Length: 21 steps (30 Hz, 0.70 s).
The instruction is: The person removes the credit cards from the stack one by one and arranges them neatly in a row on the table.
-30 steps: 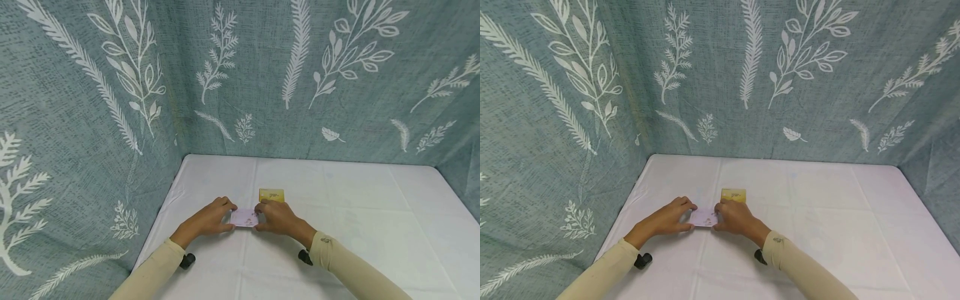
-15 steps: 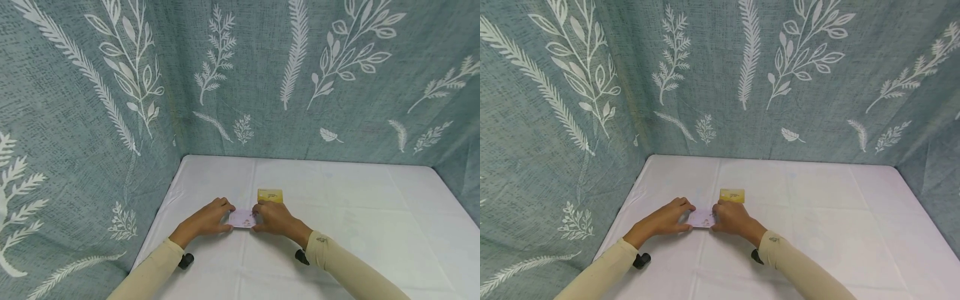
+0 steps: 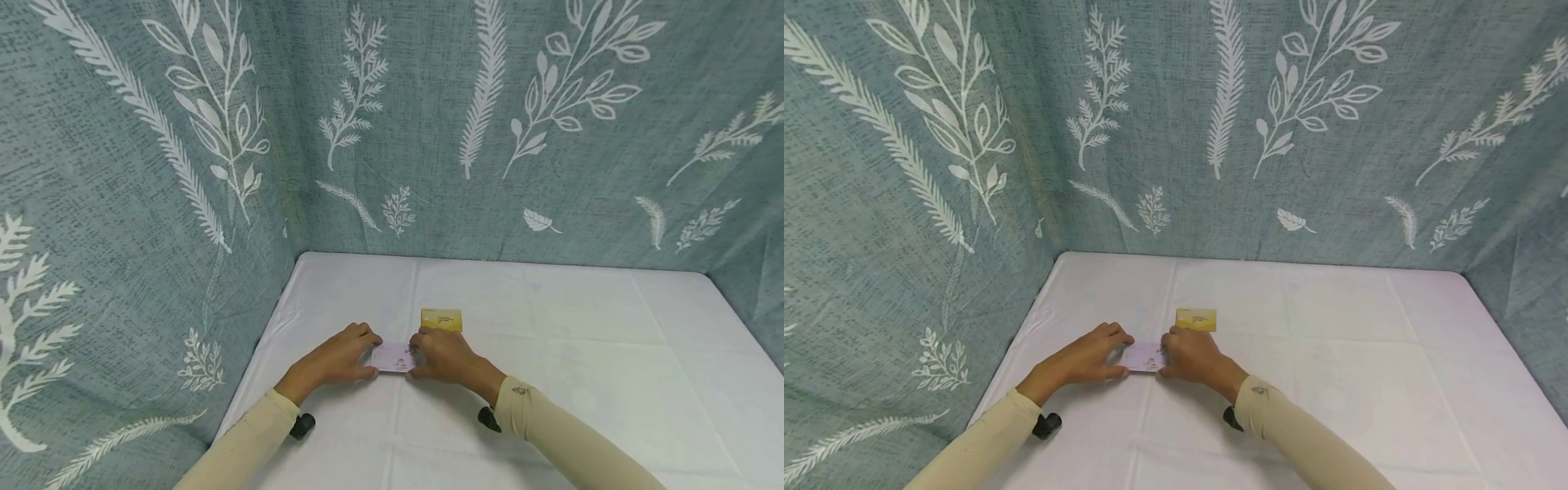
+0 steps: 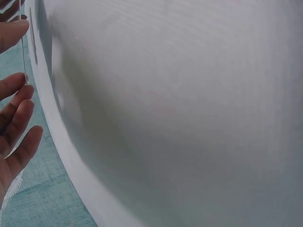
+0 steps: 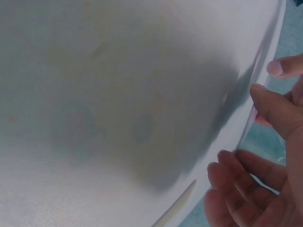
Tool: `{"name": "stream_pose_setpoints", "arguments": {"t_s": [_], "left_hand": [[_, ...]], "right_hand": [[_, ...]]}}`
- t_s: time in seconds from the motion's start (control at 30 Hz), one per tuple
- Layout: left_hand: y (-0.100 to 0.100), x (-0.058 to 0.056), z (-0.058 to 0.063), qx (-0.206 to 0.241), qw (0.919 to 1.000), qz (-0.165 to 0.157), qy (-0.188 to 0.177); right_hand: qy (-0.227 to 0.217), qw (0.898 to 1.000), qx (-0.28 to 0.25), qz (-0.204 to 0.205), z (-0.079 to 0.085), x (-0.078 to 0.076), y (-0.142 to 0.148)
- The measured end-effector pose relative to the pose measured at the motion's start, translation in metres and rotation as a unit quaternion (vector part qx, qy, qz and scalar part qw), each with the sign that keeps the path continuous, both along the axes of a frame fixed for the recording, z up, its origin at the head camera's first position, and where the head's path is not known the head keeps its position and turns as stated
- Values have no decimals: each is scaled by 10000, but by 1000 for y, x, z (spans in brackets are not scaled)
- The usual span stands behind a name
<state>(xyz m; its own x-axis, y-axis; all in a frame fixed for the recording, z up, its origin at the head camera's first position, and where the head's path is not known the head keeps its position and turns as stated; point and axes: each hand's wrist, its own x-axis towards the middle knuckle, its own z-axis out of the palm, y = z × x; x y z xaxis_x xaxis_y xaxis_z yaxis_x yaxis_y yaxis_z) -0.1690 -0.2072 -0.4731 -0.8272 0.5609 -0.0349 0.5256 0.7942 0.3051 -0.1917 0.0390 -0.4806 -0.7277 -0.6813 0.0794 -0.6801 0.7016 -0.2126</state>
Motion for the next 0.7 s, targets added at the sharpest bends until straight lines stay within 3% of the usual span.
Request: {"name": "stream_pose_setpoints", "arguments": {"t_s": [0.7], "left_hand": [[-1,-4,-4,-47,9999,24,-124]], "right_hand": [[-2,9998,212,-2,-4,-2,-5]]}}
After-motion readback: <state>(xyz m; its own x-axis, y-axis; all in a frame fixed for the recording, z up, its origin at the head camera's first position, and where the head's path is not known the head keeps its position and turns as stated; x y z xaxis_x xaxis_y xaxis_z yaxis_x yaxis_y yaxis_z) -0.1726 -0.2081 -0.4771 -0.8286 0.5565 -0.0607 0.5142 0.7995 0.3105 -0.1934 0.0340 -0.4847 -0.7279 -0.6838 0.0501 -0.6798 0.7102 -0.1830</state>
